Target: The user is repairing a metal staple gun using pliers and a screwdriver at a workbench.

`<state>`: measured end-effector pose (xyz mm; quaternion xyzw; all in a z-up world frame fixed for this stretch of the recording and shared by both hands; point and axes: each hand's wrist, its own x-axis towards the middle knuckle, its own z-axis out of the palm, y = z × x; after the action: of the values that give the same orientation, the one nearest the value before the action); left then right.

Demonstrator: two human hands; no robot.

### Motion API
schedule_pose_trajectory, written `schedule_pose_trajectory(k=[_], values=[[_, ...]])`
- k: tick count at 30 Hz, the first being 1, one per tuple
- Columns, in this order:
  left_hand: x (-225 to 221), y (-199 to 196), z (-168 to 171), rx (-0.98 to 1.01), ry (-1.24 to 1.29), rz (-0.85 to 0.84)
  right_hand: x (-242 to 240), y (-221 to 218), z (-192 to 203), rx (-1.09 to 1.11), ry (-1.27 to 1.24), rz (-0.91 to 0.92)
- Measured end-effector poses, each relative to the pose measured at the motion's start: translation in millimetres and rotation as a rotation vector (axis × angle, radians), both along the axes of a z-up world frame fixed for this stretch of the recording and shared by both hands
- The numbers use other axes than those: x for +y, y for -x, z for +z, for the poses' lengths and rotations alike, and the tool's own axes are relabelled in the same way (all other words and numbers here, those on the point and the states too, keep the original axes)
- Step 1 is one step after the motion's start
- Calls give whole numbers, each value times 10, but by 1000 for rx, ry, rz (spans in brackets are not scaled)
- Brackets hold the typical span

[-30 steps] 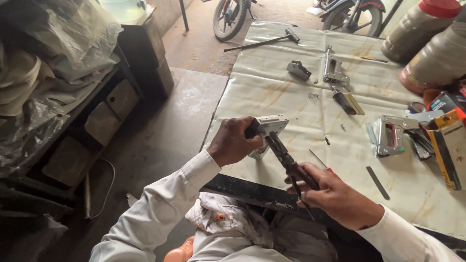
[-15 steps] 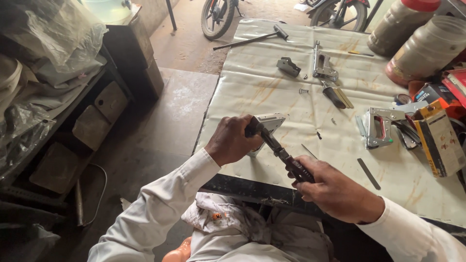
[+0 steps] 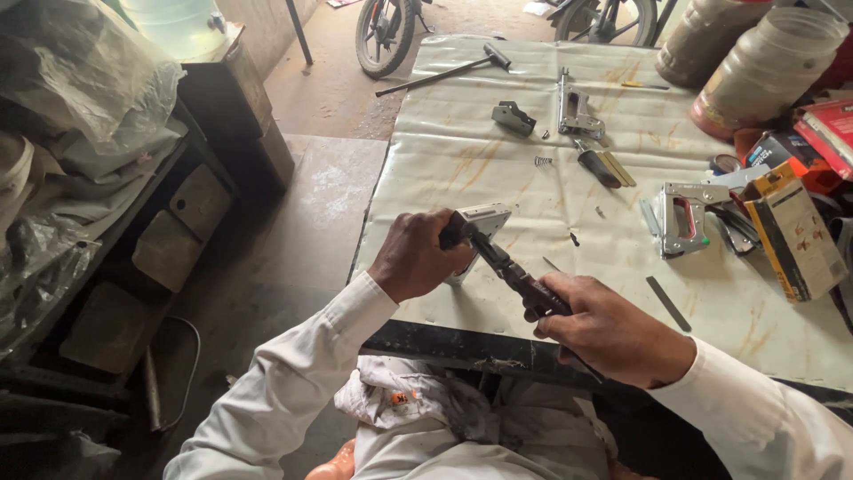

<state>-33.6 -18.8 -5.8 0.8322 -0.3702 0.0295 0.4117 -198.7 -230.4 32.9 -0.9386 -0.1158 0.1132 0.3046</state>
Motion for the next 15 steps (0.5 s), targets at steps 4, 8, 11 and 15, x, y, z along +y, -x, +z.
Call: schedule_pose_trajectory(k=[4, 8, 11, 15], values=[[-32, 41, 34, 27, -36, 5, -196, -4, -231, -383, 214, 289], [-51, 45, 68, 25, -41, 28, -209, 6, -303, -468, 122, 333], [-52, 51, 65, 37, -40, 30, -116, 41, -255, -313, -17, 166], [-64, 36, 42, 7, -20, 25, -30, 40, -187, -95, -214, -63]])
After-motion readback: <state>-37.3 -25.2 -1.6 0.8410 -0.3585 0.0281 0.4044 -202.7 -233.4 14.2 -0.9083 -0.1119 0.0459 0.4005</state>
